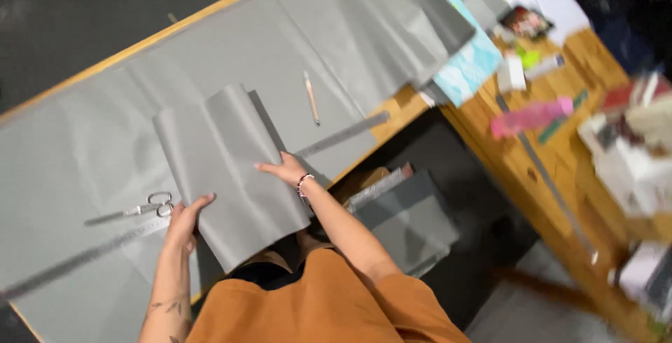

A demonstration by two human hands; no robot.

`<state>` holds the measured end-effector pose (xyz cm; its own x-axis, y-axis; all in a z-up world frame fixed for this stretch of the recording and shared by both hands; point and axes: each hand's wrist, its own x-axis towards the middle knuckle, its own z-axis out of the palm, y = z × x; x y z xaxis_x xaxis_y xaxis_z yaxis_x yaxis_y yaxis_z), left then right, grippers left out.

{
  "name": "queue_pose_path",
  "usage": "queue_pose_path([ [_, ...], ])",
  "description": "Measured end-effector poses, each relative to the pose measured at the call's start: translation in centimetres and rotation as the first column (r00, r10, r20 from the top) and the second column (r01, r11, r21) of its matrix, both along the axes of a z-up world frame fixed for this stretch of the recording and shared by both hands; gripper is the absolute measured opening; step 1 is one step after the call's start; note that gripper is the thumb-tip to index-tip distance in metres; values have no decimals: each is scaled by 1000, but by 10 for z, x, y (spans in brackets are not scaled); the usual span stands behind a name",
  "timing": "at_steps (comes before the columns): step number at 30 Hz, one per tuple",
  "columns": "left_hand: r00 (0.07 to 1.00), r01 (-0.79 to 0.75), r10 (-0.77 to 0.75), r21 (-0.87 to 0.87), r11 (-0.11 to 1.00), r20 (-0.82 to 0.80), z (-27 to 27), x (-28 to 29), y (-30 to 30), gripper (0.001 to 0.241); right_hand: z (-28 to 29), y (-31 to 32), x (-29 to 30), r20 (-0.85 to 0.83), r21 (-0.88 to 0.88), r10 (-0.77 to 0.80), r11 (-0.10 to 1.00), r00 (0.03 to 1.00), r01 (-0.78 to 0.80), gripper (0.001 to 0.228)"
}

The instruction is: The person measures and marks a large sheet of gray fabric on a wooden table using a metal ruler and a pencil. They then use scissors to cut the fabric along the marked lines and fold the resulting pieces.

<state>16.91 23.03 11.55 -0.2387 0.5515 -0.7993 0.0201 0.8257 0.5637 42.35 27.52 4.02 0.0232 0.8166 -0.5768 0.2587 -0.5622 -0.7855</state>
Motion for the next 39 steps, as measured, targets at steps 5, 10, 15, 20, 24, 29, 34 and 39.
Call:
queue_pose_path([
  [5,913,-14,-5,44,999,408,-70,-9,-6,38,51,-53,36,-410,-175,-238,968,881,180,85],
  [10,822,370,-324,-7,929,468,20,56,4,57,5,-145,83,-608,-367,-557,829,566,422,60],
  [15,649,742,-685,-74,667,330,113,165,-7,69,-11,-245,129,-626,-332,-734,556,263,762,83],
  [20,411,865,-820,114,489,400,101,246,-52,94,6,-330,204,-538,-225,-843,161,15,961,59],
  [24,308,806,-783,289,516,540,98,295,-106,71,-2,-394,291,-767,-56,-619,-202,-171,978,40],
  [29,446,777,-752,207,594,486,53,359,-167,55,0,-429,429,-878,-144,-392,-335,-276,931,40],
  [34,588,721,-688,110,684,426,45,411,-224,42,-5,-426,555,-902,-172,-314,-371,-298,913,54],
  [39,538,740,-754,218,636,377,4,420,-244,36,-85,-398,684,-507,-209,-614,-593,-605,778,64],
])
